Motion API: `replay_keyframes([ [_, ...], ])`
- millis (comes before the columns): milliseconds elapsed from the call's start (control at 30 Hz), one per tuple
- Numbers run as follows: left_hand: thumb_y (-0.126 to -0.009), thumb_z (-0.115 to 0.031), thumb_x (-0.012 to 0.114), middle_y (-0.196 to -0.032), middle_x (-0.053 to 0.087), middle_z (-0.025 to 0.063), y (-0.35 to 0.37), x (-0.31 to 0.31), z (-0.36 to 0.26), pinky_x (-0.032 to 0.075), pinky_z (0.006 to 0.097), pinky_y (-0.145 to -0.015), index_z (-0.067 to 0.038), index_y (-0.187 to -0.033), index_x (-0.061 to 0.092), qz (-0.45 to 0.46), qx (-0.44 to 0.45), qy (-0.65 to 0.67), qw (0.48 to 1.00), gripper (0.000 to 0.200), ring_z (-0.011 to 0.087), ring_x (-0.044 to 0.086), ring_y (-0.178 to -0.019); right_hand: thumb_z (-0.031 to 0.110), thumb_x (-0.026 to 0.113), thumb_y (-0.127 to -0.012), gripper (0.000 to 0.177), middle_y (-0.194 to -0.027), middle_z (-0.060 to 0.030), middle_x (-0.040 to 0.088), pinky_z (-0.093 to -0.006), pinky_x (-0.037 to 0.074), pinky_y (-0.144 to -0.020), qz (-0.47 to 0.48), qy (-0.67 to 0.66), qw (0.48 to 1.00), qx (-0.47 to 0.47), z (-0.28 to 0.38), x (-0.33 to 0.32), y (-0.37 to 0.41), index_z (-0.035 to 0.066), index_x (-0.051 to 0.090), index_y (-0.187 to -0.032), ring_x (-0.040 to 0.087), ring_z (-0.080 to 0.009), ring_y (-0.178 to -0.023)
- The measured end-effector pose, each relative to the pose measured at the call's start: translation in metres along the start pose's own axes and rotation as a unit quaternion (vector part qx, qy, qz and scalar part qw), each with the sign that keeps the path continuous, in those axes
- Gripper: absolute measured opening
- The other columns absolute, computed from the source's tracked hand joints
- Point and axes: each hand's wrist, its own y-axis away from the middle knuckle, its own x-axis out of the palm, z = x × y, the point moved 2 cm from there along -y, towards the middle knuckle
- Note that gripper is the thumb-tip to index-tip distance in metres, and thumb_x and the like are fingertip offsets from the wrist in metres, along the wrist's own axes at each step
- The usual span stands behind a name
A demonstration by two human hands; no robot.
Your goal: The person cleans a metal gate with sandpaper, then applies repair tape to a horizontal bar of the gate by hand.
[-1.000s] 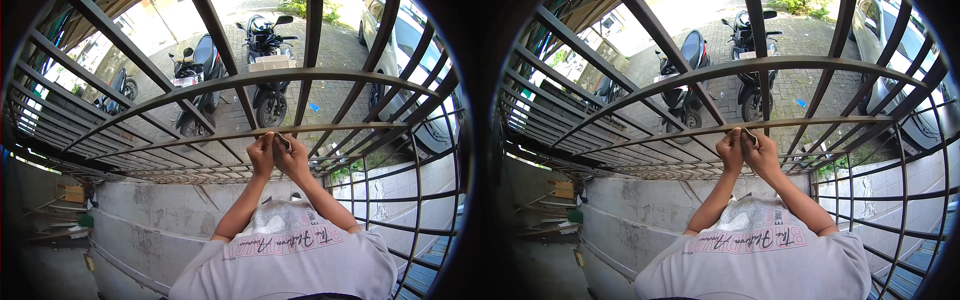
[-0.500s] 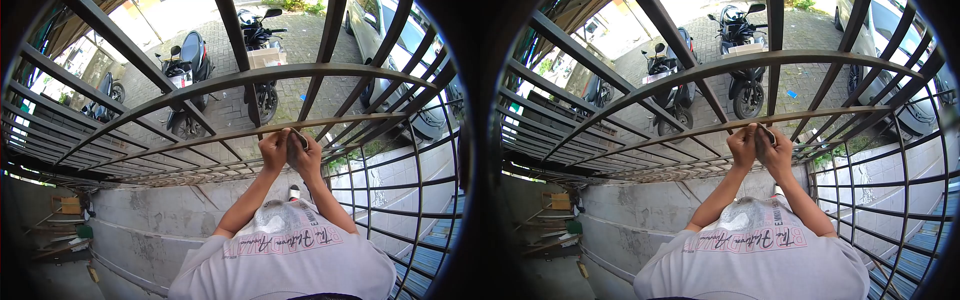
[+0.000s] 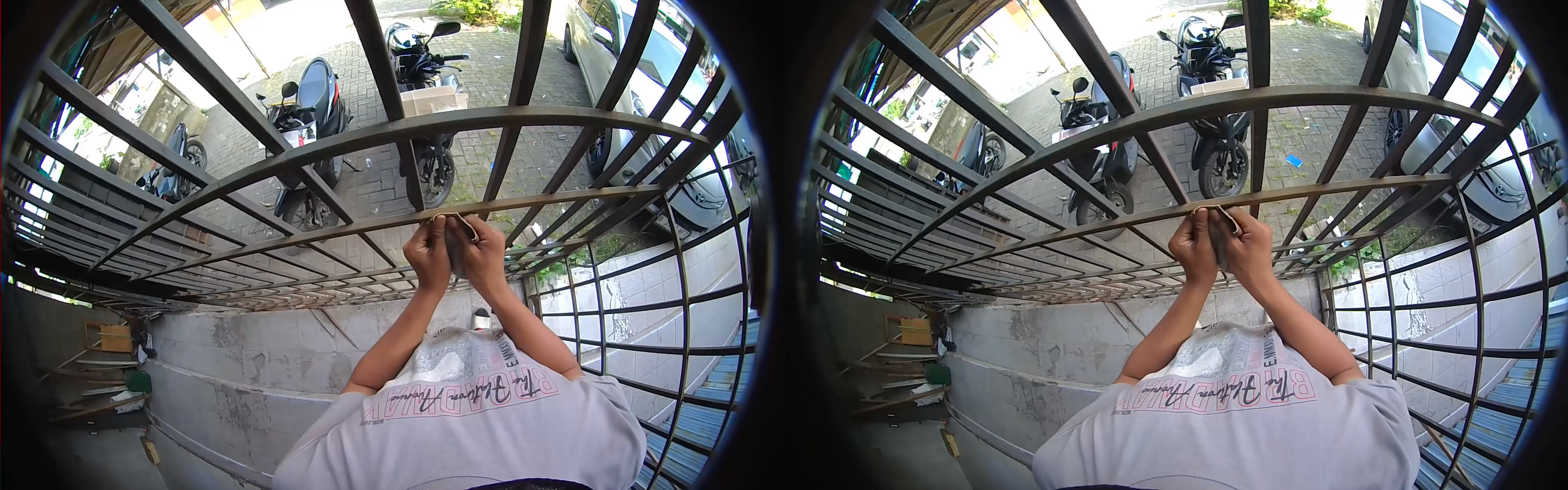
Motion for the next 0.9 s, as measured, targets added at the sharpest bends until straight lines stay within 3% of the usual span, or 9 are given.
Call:
replay_keyframes([
  [200,-0.101,-0.026,0.069,-0.067,0.064,-0.001,0.004,0.028,0.005,0.04,0.0264,-0.055,0.002,-0.082,0.071,0.081,0.041,-0.008,0.996,0.033,0.0042,0.047,-0.063,0.023,0.076,-0.094,0.028,-0.061,-0.0013,0.052,-0.0282,0.037,-0.052,-0.067,-0.115,0.987,0.086,-0.012,-0.028,-0.004,-0.003,0.067,-0.087,0.043,-0.0039,-0.062],
  [333,-0.1,-0.025,0.07,-0.067,0.063,-0.0018,0.0,-0.001,0.006,0.04,0.0266,-0.056,0.001,-0.082,0.071,-0.004,0.001,0.007,1.0,0.032,0.0039,0.047,-0.064,0.026,0.077,-0.094,0.033,-0.06,0.0031,0.043,-0.0297,0.031,-0.051,0.012,-0.006,0.998,0.063,-0.02,-0.006,0.001,-0.003,0.066,-0.084,0.035,-0.0049,-0.062],
  [467,-0.096,-0.028,0.076,-0.065,0.045,-0.0069,0.002,0.034,-0.014,0.03,0.0244,-0.057,0.005,-0.073,0.062,0.104,-0.003,0.019,0.994,0.043,0.0045,0.036,-0.067,0.027,0.072,-0.098,0.034,-0.058,0.0046,0.044,-0.0304,0.03,-0.049,-0.087,-0.127,0.982,0.11,-0.017,-0.033,0.0,-0.001,0.066,-0.08,0.034,-0.0046,-0.059],
  [567,-0.097,-0.029,0.074,-0.065,0.053,-0.0062,0.002,0.024,-0.011,0.035,0.0251,-0.056,0.005,-0.077,0.067,0.105,-0.004,0.001,0.994,0.04,0.004,0.041,-0.067,0.026,0.073,-0.097,0.034,-0.057,0.0012,0.039,-0.0317,0.03,-0.049,-0.052,-0.066,0.994,0.064,-0.018,-0.026,0.0,-0.001,0.064,-0.079,0.033,-0.0057,-0.059],
  [633,-0.099,-0.03,0.072,-0.069,0.063,-0.0034,-0.004,-0.003,-0.012,0.041,0.0263,-0.058,0.004,-0.083,0.072,-0.019,-0.033,0.052,0.998,0.038,0.0043,0.048,-0.068,0.025,0.073,-0.097,0.034,-0.058,-0.0017,0.034,-0.0323,0.029,-0.049,0.009,0.012,1.0,0.025,-0.007,-0.002,0.001,-0.001,0.063,-0.078,0.031,-0.007,-0.059],
  [667,-0.101,-0.031,0.069,-0.074,0.07,-0.0002,-0.007,-0.012,-0.013,0.045,0.0268,-0.061,0.002,-0.088,0.075,0.007,-0.042,0.023,0.999,0.036,0.0054,0.053,-0.07,0.025,0.074,-0.096,0.033,-0.059,-0.0016,0.033,-0.0328,0.029,-0.049,-0.007,-0.05,0.998,0.027,-0.006,0.009,0.002,-0.001,0.063,-0.078,0.03,-0.0075,-0.059],
  [733,-0.098,-0.03,0.073,-0.066,0.063,-0.0016,-0.002,0.002,-0.02,0.041,0.0266,-0.056,0.005,-0.086,0.074,-0.003,-0.025,0.022,0.999,0.037,0.0039,0.048,-0.066,0.026,0.072,-0.098,0.027,-0.064,0.0014,0.055,-0.0278,0.039,-0.056,-0.002,-0.009,0.998,0.068,-0.01,-0.002,0.004,-0.001,0.071,-0.091,0.045,-0.0048,-0.064],
  [800,-0.096,-0.03,0.075,-0.065,0.061,-0.0018,0.001,0.028,-0.007,0.041,0.0271,-0.056,0.007,-0.085,0.072,0.089,-0.017,0.029,0.995,0.039,0.0034,0.046,-0.066,0.027,0.071,-0.099,0.035,-0.058,0.0008,0.052,-0.0292,0.037,-0.05,-0.101,-0.09,0.988,0.067,-0.016,-0.022,0.004,-0.002,0.066,-0.079,0.042,-0.0034,-0.058],
  [900,-0.095,-0.029,0.077,-0.065,0.06,-0.0018,-0.003,0.026,-0.003,0.04,0.0271,-0.056,0.007,-0.085,0.071,0.112,-0.006,0.006,0.994,0.038,0.0033,0.045,-0.067,0.027,0.071,-0.099,0.036,-0.058,-0.0006,0.052,-0.0304,0.036,-0.049,-0.08,-0.087,0.99,0.073,-0.03,-0.033,0.002,-0.002,0.065,-0.079,0.041,-0.005,-0.057],
])
